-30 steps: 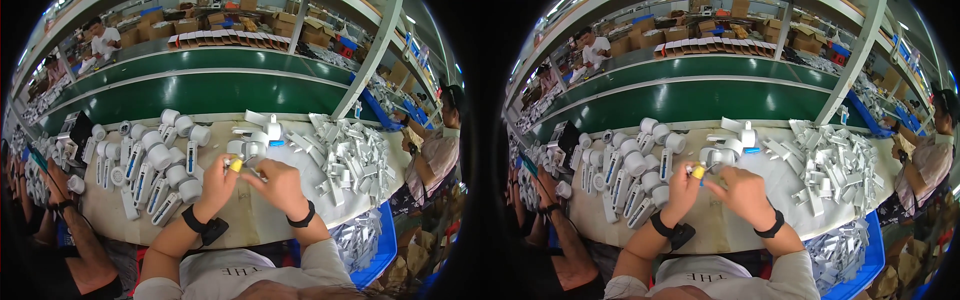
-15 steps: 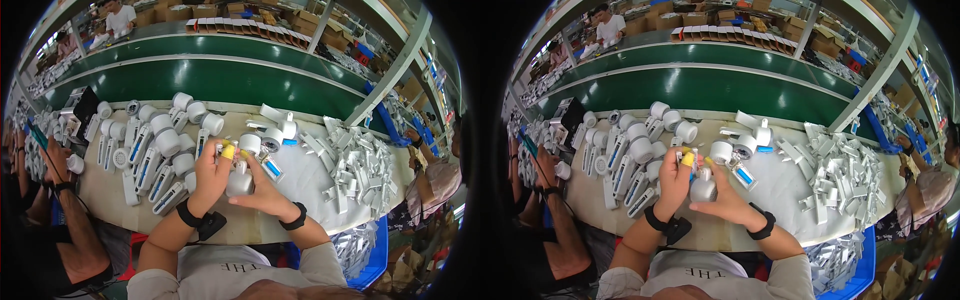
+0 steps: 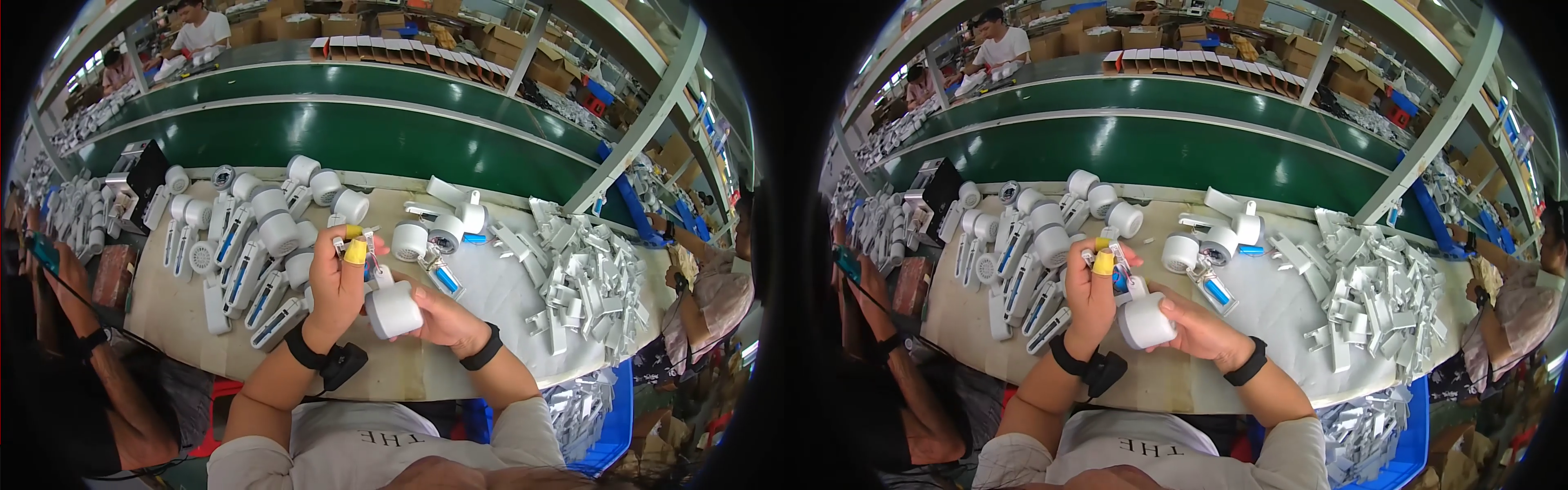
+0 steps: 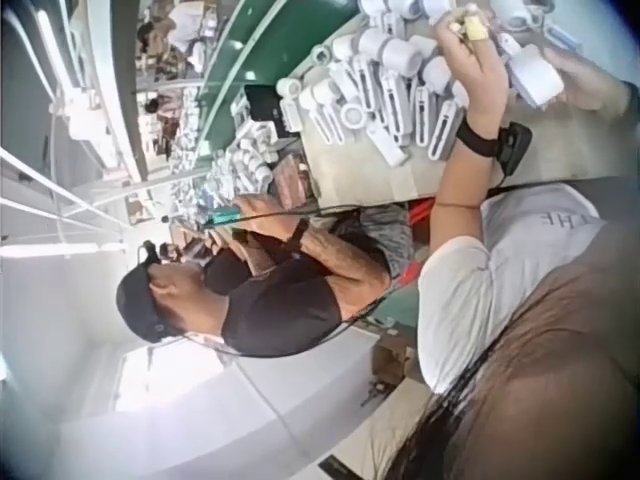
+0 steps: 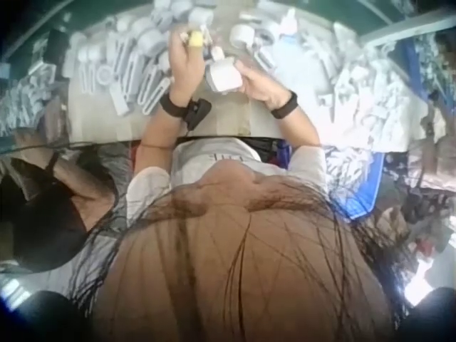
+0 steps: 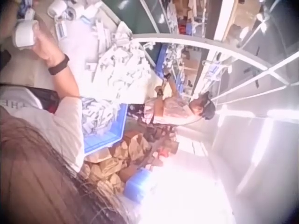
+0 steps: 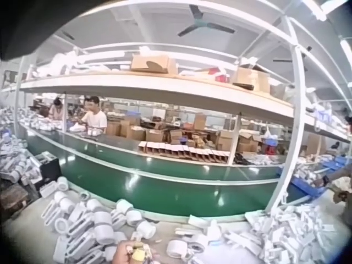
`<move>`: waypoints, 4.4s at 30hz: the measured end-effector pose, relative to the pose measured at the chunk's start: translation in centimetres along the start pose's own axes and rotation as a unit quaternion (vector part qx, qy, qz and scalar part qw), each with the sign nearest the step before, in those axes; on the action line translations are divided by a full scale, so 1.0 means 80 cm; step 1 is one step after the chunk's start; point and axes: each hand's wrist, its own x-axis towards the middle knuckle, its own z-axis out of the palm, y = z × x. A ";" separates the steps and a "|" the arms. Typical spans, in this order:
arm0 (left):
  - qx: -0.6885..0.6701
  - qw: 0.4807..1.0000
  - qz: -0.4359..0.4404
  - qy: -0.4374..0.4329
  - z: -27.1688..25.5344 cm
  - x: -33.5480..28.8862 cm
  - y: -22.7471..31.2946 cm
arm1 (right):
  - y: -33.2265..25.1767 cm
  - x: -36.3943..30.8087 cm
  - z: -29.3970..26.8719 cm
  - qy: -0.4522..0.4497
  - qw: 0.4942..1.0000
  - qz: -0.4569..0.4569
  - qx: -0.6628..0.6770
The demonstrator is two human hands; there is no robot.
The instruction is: Assembling plastic components of hair dryers on a factory production line.
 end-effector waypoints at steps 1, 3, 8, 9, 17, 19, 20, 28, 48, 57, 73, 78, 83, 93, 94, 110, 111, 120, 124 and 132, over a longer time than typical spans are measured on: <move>0.024 0.999 0.021 -0.010 0.000 0.001 0.000 | -0.003 -0.003 -0.003 -0.002 1.000 0.001 0.001; 0.071 0.997 0.008 -0.003 -0.003 0.002 0.008 | -0.015 -0.010 -0.012 0.080 0.984 -0.074 -0.144; 0.045 0.911 -0.380 -0.150 -0.017 0.012 -0.005 | -0.047 -0.022 -0.019 0.268 0.537 -0.343 -0.723; 0.009 0.898 -0.410 -0.158 -0.017 0.012 -0.004 | -0.049 -0.021 -0.022 0.248 0.543 -0.380 -0.707; 0.003 0.902 -0.382 -0.200 -0.014 0.007 -0.004 | -0.044 -0.014 -0.037 0.232 0.623 -0.387 -0.639; 0.013 0.903 -0.380 -0.202 -0.014 0.005 -0.004 | -0.045 -0.015 -0.032 0.238 0.610 -0.382 -0.652; 0.047 0.904 -0.374 -0.201 -0.014 0.005 -0.003 | -0.044 -0.015 -0.031 0.246 0.597 -0.379 -0.663; 0.125 0.910 -0.333 -0.214 -0.010 0.003 -0.004 | -0.045 -0.016 -0.030 0.233 0.569 -0.391 -0.684; 0.413 0.825 -0.145 -0.357 0.007 -0.017 -0.013 | -0.059 -0.045 -0.004 0.139 0.745 -0.197 -0.622; 0.388 0.835 -0.174 -0.349 0.015 -0.013 -0.012 | -0.062 -0.050 -0.005 0.198 0.738 -0.203 -0.612; -0.106 0.897 -0.389 -0.182 0.019 -0.020 -0.016 | -0.055 -0.139 -0.013 0.427 0.575 -0.225 -0.660; -0.207 0.891 -0.375 -0.153 0.003 -0.012 -0.035 | -0.012 -0.239 -0.035 0.702 0.302 -0.011 -0.645; -0.187 0.869 -0.420 -0.184 0.009 -0.012 -0.037 | 0.021 -0.259 -0.084 0.692 0.344 0.036 -0.634; -0.225 0.893 -0.381 -0.089 0.007 -0.016 -0.047 | 0.004 -0.220 -0.011 0.638 0.493 -0.116 -0.580; -0.223 0.898 -0.374 -0.068 0.009 -0.020 -0.044 | 0.001 -0.198 0.005 0.580 0.518 -0.171 -0.605; -0.256 0.933 -0.239 0.083 0.028 -0.034 -0.042 | 0.001 -0.015 0.029 0.327 0.433 -0.360 -0.759; -0.255 0.934 -0.235 0.086 0.025 -0.033 -0.041 | 0.001 -0.013 0.030 0.324 0.427 -0.376 -0.756; -0.288 0.935 -0.204 0.030 0.016 -0.018 -0.010 | 0.011 -0.024 0.036 0.313 0.848 -0.230 -0.360; -0.319 0.923 -0.211 0.041 0.011 -0.017 0.004 | 0.008 -0.026 0.036 0.313 0.780 -0.323 -0.435; -0.107 0.969 -0.213 -0.069 -0.020 -0.001 0.014 | 0.014 -0.025 0.022 0.266 0.758 -0.198 -0.561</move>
